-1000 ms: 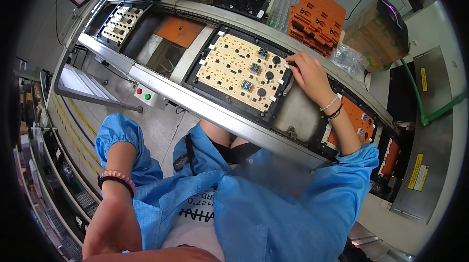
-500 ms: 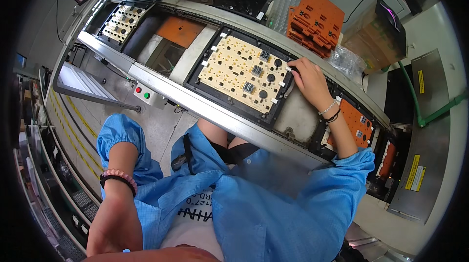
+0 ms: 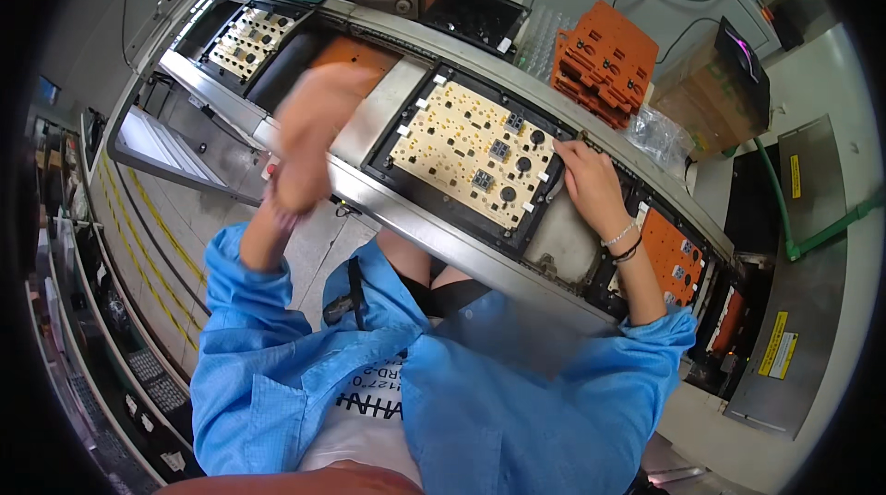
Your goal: Inspecting and assembling PCB circuit boards on a manufacturing line.
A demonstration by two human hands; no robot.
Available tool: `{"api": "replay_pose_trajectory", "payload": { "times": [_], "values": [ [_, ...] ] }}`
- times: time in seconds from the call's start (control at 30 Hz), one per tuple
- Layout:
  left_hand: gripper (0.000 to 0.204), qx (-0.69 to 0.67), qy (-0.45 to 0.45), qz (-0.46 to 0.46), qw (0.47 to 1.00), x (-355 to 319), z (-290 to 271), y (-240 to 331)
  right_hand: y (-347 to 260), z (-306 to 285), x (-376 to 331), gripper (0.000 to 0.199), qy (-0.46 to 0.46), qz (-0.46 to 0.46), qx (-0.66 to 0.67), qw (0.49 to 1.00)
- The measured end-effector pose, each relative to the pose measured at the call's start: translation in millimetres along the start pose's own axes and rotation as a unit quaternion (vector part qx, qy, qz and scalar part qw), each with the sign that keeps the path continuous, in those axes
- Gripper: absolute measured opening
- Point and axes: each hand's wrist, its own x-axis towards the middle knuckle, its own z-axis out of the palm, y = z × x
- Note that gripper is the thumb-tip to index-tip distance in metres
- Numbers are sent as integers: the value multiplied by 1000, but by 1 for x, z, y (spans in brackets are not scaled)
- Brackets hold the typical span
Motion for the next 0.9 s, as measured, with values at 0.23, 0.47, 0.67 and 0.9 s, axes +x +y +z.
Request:
{"api": "replay_pose_trajectory", "payload": {
  "times": [0.23, 0.47, 0.67, 0.9],
  "values": [
    [58, 6, -104, -22, 994, 31, 156, -119, -12, 10, -4, 59, 3, -11, -25, 1000],
    [62, 20, -118, 16, 993, 33, 160, -120, -28, 9, -7, 58, 14, 30, -24, 999],
    [69, 126, -112, 43, 985, 46, 162, -106, -25, 23, -7, 61, 21, 10, -94, 995],
    [70, 55, -122, 1, 991, 14, 159, -108, -47, -4, -8, 62, 10, 35, 16, 999]
  ]
}}
